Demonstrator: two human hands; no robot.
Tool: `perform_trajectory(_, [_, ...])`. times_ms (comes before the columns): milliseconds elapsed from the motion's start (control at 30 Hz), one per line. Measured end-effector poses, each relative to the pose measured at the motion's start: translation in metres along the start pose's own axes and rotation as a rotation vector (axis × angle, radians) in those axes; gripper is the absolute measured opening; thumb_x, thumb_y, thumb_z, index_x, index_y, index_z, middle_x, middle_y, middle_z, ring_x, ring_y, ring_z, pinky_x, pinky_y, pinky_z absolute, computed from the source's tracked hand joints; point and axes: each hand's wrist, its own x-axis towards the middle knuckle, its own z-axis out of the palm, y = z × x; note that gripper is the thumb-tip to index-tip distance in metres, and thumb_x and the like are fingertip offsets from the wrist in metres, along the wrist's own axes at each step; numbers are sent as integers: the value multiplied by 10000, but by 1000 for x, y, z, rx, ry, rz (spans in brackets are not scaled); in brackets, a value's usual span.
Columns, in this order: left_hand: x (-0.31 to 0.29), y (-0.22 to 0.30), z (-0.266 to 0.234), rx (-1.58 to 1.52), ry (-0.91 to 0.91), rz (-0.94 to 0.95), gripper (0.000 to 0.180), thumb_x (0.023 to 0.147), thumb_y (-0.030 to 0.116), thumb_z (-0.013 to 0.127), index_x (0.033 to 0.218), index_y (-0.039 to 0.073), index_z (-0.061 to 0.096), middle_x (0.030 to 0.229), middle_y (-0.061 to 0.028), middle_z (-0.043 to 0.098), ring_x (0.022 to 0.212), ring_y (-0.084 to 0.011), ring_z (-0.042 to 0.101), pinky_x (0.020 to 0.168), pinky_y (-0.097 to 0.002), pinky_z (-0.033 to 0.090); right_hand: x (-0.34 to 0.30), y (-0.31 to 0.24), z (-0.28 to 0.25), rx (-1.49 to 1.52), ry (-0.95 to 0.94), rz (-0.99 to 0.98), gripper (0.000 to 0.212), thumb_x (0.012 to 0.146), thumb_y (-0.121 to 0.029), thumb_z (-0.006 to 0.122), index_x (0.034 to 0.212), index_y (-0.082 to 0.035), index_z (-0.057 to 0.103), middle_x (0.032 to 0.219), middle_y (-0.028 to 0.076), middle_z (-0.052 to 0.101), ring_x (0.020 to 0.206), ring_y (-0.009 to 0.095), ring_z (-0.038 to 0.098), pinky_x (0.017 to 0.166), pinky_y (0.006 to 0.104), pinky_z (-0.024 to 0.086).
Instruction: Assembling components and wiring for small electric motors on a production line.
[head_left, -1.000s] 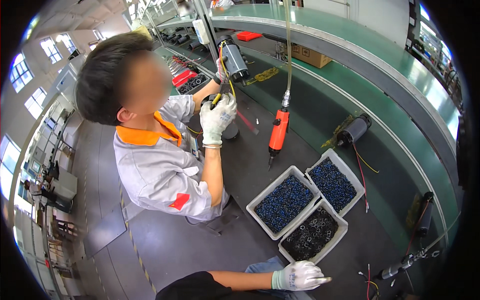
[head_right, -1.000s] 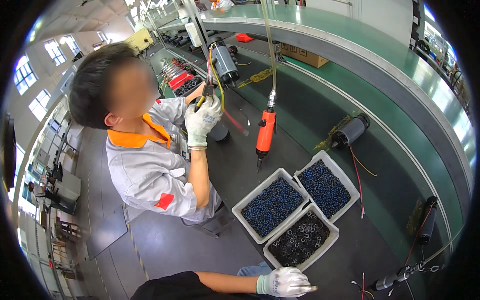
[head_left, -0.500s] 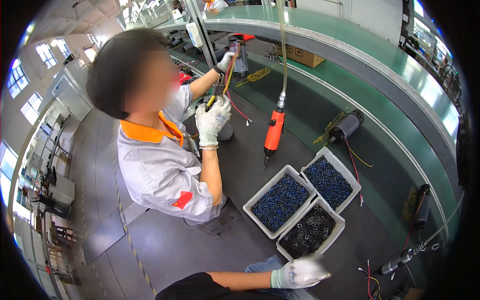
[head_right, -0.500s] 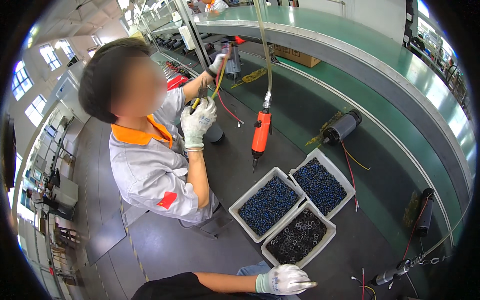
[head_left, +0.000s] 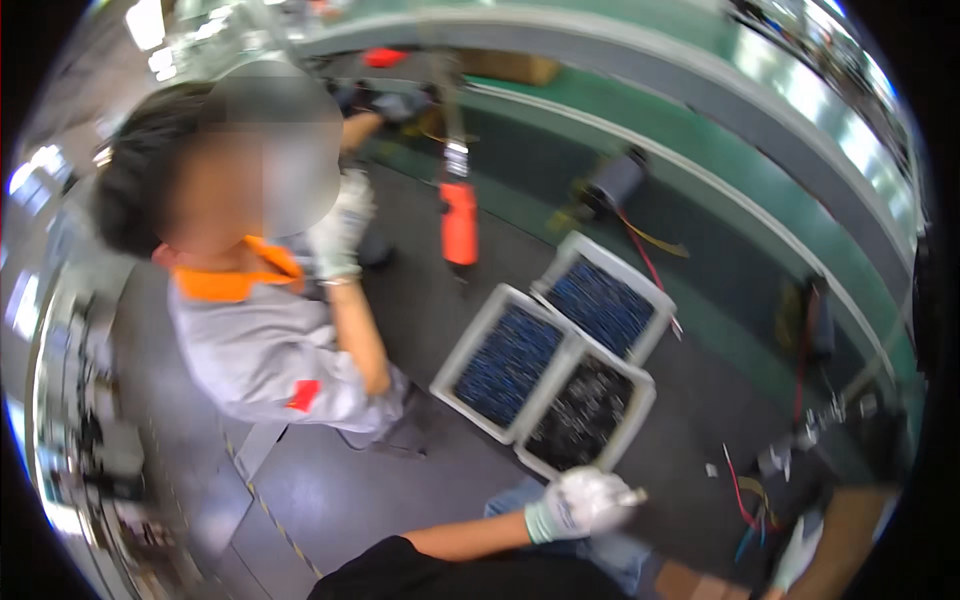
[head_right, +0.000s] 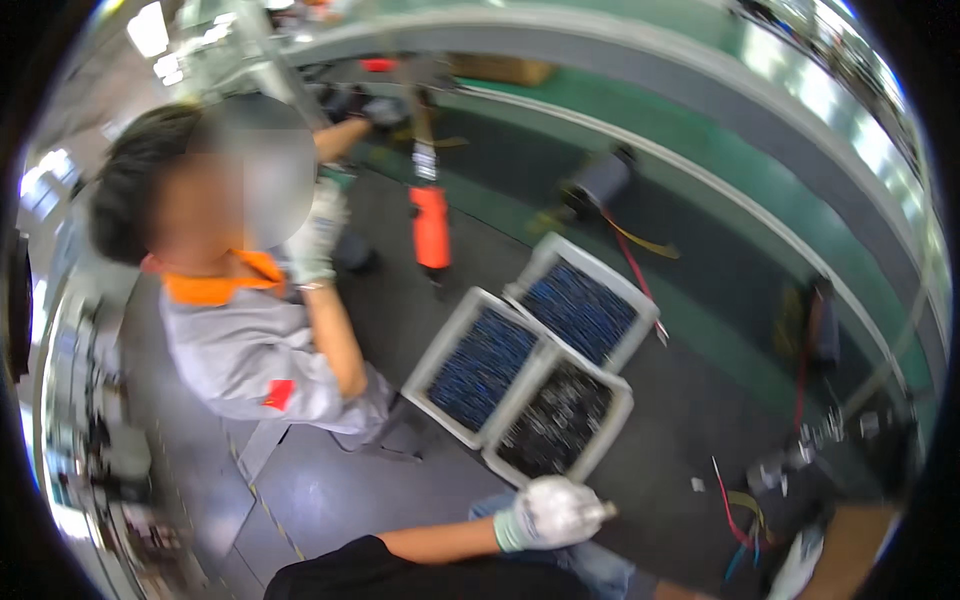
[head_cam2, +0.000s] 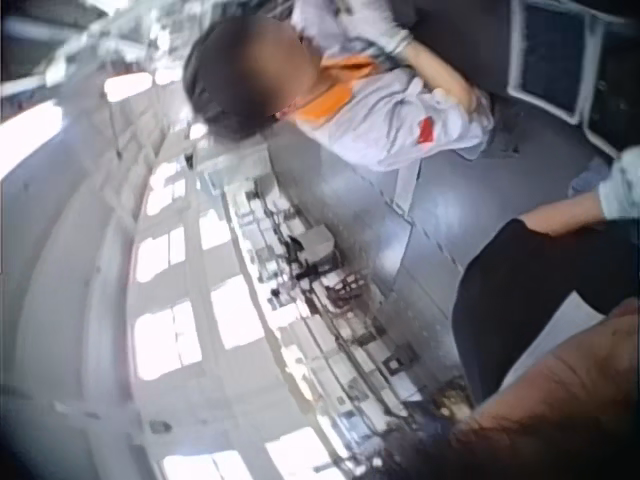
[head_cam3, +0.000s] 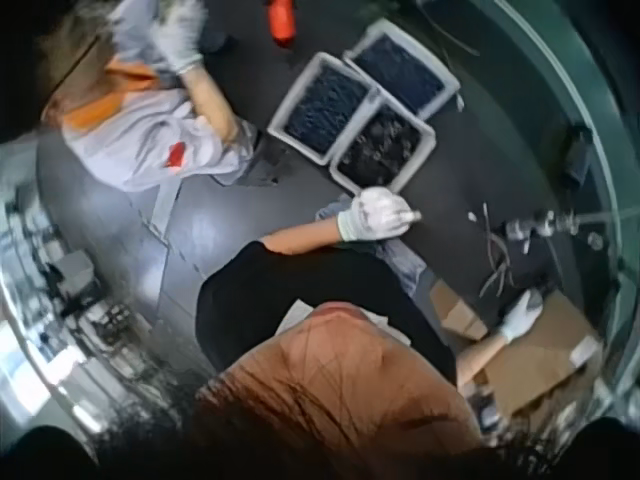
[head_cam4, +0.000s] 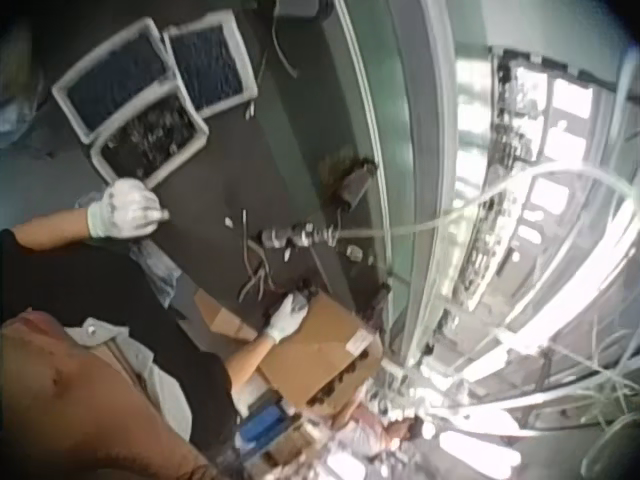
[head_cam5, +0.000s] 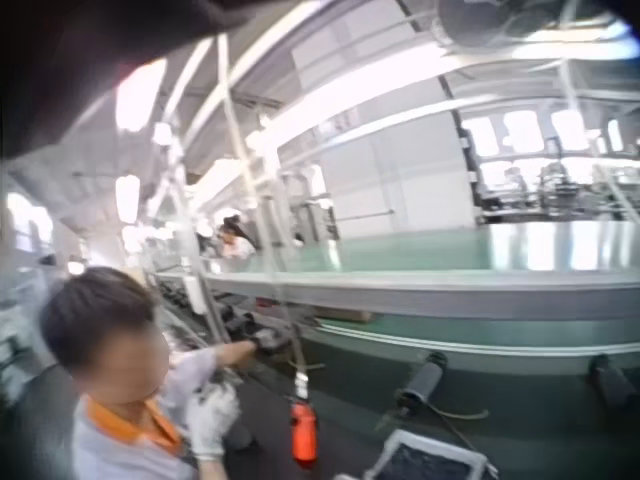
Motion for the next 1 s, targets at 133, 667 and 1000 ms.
perform_trajectory(133, [20,3,-21,-27,337,139,199,813,154,789,1008,122,760,829,-39,707,752,-217,716,633,-370,575,-16,-77,-25,-198,1,158,803,949,-406,748,1572,-8,434,1563,229,517,1437,371,512,1189,433,405])
perform_trajectory(667, [-1,67,14,49,312,184,475,721,101,849,1173,82,704,1052,-118,699,991,-324,683,873,-453,536,-59,-58,-27,-394,28,64,959,880,-431,778,1615,-8,329,1452,266,558,1315,418,577,1106,469,476])
perform_trajectory(1000, [-5,123,8,-3,242,83,451,777,94,806,1215,76,700,1124,-130,700,1015,-339,680,923,-450,534,-64,-87,-11,-507,240,-110,876,874,-251,801,1579,48,375,1562,259,479,1411,417,493,1176,492,405])
